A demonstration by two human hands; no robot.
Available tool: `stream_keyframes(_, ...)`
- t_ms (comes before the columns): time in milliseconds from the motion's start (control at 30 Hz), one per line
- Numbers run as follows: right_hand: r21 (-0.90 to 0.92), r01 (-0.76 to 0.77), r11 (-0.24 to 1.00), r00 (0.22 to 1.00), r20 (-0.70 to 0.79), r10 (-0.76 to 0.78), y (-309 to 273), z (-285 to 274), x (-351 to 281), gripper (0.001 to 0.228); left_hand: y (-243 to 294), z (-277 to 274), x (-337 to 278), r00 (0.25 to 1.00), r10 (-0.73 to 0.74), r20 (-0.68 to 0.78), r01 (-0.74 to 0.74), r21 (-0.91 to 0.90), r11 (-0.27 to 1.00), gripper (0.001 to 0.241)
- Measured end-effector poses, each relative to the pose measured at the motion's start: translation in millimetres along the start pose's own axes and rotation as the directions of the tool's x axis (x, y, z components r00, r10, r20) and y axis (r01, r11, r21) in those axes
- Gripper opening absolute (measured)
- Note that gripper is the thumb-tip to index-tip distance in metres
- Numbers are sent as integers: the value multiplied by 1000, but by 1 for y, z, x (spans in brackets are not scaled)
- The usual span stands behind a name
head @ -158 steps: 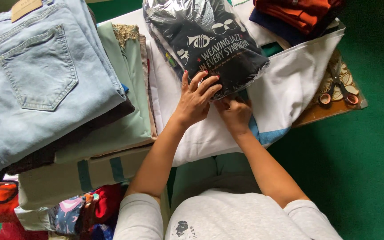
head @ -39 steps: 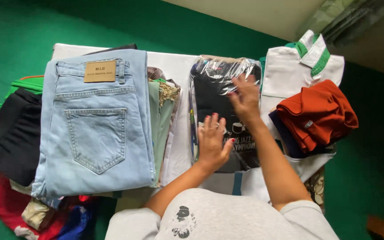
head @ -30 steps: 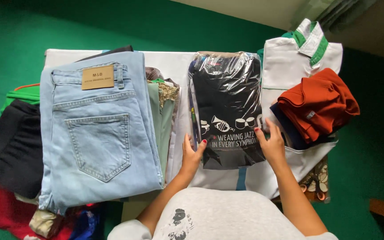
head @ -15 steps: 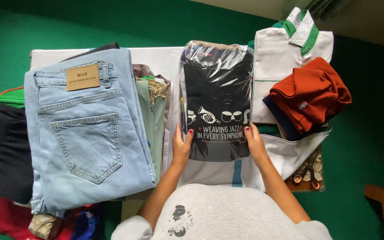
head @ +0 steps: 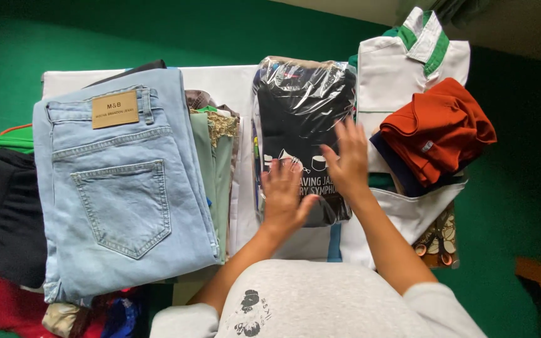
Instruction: The person places a folded black t-shirt into a clear plastic bag and seals it. They then use scissors to trim the excess plastic from the bag and place the packaged item onto a stack of other clothes.
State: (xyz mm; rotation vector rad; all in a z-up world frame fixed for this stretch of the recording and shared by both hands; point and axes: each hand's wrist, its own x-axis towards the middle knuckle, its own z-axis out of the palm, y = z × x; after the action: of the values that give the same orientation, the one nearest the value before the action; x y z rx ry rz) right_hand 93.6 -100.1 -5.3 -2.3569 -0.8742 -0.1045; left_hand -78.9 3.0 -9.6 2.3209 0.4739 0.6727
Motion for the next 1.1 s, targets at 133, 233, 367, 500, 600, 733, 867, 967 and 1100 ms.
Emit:
stream_keyframes(133, -167, 129, 977, 981, 164, -102, -17, 45, 53, 62, 0, 32, 1, 987, 122, 105, -136, 142, 980, 86)
stream_keyframes(233, -209, 150, 966, 966, 238, -99, -10, 70, 61, 61, -6, 41, 1, 985, 118, 123, -141, 196, 971, 83)
stream_keyframes(367, -271, 120, 955, 942, 334, -24, -8, 70, 70, 59, -1, 32, 7, 989, 114, 98, -130, 177, 976, 81)
stream_keyframes(500, -262, 188, 947, 948, 300, -105, -36, 62, 118, 57, 13, 29, 18, 990, 100, 97, -114, 152, 982, 80)
stream_keyframes(600, -306, 193, 932, 933, 351, -78, -22, 92, 135, 61, 9, 35, 20, 991, 94, 99, -108, 138, 985, 75)
stream_keyframes(733, -332, 130, 934, 873, 485, 51, -21, 104, 143, 62, 1, 38, 23, 990, 99, 100, -113, 148, 982, 76)
stream_keyframes(867, -234, 60, 970, 841, 535, 77, -19, 97, 148, 63, 0, 37, 24, 991, 108, 84, -116, 101, 988, 77)
stream_keyframes(967, 312, 142, 939, 987, 30, -160, -25, 58, 135, 47, -4, 14, 25, 992, 116, 56, -116, -4, 993, 73)
stream_keyframes(1100, 289, 128, 949, 991, -83, -109, -8, 7, 72, 48, -32, -3, 2, 996, -90, 6, 90, -23, 996, 86)
